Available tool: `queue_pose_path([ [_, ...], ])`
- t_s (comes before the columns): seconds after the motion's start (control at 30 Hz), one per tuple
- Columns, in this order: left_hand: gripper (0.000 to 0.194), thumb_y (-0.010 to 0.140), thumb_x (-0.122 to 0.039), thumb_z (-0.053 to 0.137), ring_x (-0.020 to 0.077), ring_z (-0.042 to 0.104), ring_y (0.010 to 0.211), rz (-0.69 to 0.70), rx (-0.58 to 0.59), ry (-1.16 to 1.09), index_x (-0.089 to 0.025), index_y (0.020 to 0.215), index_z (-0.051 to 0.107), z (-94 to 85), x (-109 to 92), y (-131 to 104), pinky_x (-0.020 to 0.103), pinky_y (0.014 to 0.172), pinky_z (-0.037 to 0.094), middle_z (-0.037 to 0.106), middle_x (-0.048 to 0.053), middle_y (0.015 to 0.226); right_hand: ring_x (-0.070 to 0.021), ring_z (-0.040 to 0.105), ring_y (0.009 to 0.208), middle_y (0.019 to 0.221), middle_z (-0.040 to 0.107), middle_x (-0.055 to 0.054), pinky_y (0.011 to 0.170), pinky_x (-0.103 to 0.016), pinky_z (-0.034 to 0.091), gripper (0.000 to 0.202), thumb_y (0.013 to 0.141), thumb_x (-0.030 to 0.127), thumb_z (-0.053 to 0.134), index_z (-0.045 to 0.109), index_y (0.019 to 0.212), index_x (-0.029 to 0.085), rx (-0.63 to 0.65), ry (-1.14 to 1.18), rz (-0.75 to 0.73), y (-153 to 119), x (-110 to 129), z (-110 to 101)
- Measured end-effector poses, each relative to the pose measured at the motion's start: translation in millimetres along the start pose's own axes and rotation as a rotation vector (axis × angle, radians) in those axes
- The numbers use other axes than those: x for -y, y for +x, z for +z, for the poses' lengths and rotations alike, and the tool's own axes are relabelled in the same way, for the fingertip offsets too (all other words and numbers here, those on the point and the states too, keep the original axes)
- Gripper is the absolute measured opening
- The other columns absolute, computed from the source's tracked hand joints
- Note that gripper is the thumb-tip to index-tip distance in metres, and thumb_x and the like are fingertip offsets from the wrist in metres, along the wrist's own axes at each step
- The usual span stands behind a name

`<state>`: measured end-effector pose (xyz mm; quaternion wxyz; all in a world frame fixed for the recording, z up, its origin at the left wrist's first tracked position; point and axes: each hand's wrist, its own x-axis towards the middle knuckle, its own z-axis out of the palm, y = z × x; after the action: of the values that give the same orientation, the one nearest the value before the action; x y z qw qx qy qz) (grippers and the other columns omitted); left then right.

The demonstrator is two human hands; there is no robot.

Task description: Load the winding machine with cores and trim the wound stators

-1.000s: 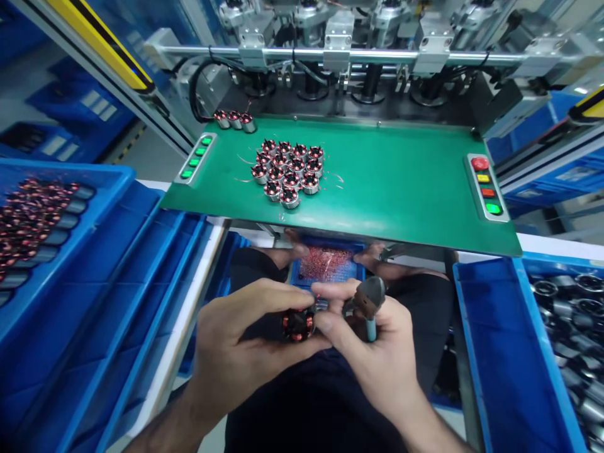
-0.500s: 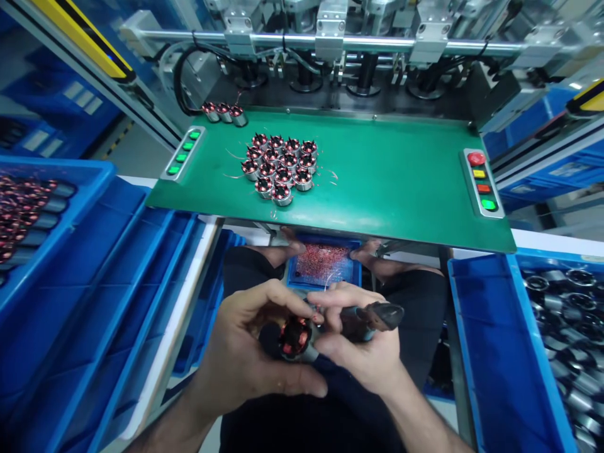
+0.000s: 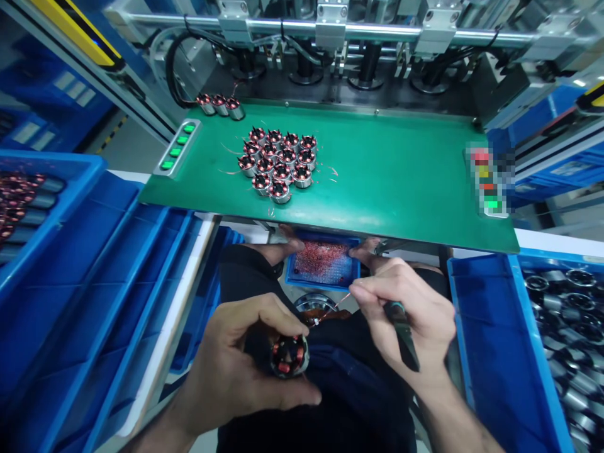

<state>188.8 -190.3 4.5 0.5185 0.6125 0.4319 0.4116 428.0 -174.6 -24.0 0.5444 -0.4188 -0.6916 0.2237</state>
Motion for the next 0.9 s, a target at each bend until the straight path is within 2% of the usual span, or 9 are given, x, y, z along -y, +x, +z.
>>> queue_pose_path([
  [0.07, 0.054, 0.059, -0.028, 0.121, 0.0097, 0.075, 0.070, 0.028, -0.013, 0.042, -0.023, 0.091, 0.079, -0.7, 2, -1, 0.016, 0.066, 0.057, 0.082, -0.007, 0.082, -0.0212, 0.062, 0.074, 0.089, 0.071, 0.000, 0.070, -0.039, 0.050, 0.026, 0.104, -0.004, 0.078, 0.077, 0.110, 0.022, 0.021, -0.062, -0.040, 7, 1, -12],
  [0.13, 0.053, 0.062, -0.032, 0.120, 0.0097, 0.074, 0.068, 0.053, -0.055, 0.079, -0.023, 0.090, 0.076, -0.5, 3, 0, 0.018, 0.064, 0.057, 0.080, -0.008, 0.080, -0.0204, 0.063, 0.075, 0.090, 0.072, 0.001, 0.072, -0.037, 0.052, 0.021, 0.108, 0.003, 0.080, 0.077, 0.107, 0.023, 0.047, -0.095, 0.039, 7, 7, -22],
  [0.2, 0.052, 0.065, -0.036, 0.119, 0.0094, 0.074, 0.068, 0.077, -0.125, 0.132, -0.024, 0.094, 0.077, -0.6, 3, 0, 0.019, 0.064, 0.057, 0.079, -0.009, 0.081, -0.0199, 0.065, 0.077, 0.093, 0.071, 0.001, 0.074, -0.034, 0.053, 0.003, 0.119, 0.024, 0.078, 0.080, 0.117, 0.026, 0.075, -0.148, 0.189, 1, 15, -32],
  [0.3, 0.053, 0.065, -0.038, 0.119, 0.0094, 0.075, 0.068, 0.114, -0.234, 0.211, -0.027, 0.101, 0.081, -2.5, 3, -1, 0.019, 0.063, 0.057, 0.081, -0.009, 0.084, -0.0192, 0.067, 0.079, 0.095, 0.068, 0.000, 0.069, -0.027, 0.054, 0.025, 0.129, 0.048, 0.062, 0.079, 0.134, 0.030, 0.123, -0.182, 0.347, -16, 28, -41],
  [0.4, 0.052, 0.066, -0.040, 0.119, 0.0103, 0.075, 0.068, 0.115, -0.288, 0.233, -0.027, 0.100, 0.081, -4.7, 4, -3, 0.020, 0.061, 0.058, 0.082, -0.009, 0.084, -0.0161, 0.075, 0.084, 0.104, 0.075, 0.002, 0.073, -0.017, 0.059, 0.018, 0.127, 0.035, 0.061, 0.078, 0.133, 0.033, 0.259, -0.213, 0.365, -32, 37, -40],
  [0.53, 0.052, 0.068, -0.038, 0.118, 0.0119, 0.077, 0.071, 0.123, -0.259, 0.236, -0.027, 0.102, 0.081, -3.5, 4, -3, 0.021, 0.062, 0.060, 0.083, -0.007, 0.088, -0.0180, 0.079, 0.118, 0.137, 0.078, 0.001, 0.104, -0.018, 0.060, 0.036, 0.124, 0.024, 0.057, 0.071, 0.156, 0.035, 0.428, -0.188, 0.393, -39, 37, -26],
  [0.63, 0.051, 0.069, -0.041, 0.117, 0.0119, 0.077, 0.070, 0.135, -0.230, 0.228, -0.027, 0.101, 0.080, -0.4, 3, -2, 0.022, 0.064, 0.061, 0.083, -0.007, 0.086, -0.0192, 0.073, 0.134, 0.154, 0.072, 0.000, 0.113, -0.021, 0.057, 0.046, 0.123, 0.023, 0.058, 0.066, 0.167, 0.035, 0.436, -0.149, 0.395, -34, 33, -19],
  [0.8, 0.050, 0.072, -0.046, 0.116, 0.0103, 0.076, 0.068, 0.141, -0.214, 0.233, -0.027, 0.100, 0.079, 2.7, 2, -2, 0.021, 0.064, 0.060, 0.082, -0.008, 0.084, -0.0188, 0.074, 0.132, 0.157, 0.070, -0.002, 0.110, -0.022, 0.061, 0.055, 0.121, 0.018, 0.059, 0.063, 0.172, 0.038, 0.420, -0.063, 0.374, -28, 32, -18],
  [0.9, 0.050, 0.071, -0.045, 0.116, 0.0100, 0.075, 0.068, 0.142, -0.218, 0.229, -0.027, 0.099, 0.079, 2.2, 3, -3, 0.020, 0.063, 0.059, 0.081, -0.008, 0.083, -0.0194, 0.074, 0.134, 0.154, 0.073, 0.001, 0.122, -0.025, 0.055, 0.055, 0.120, 0.018, 0.061, 0.065, 0.170, 0.040, 0.413, -0.083, 0.347, -28, 33, -17],
])
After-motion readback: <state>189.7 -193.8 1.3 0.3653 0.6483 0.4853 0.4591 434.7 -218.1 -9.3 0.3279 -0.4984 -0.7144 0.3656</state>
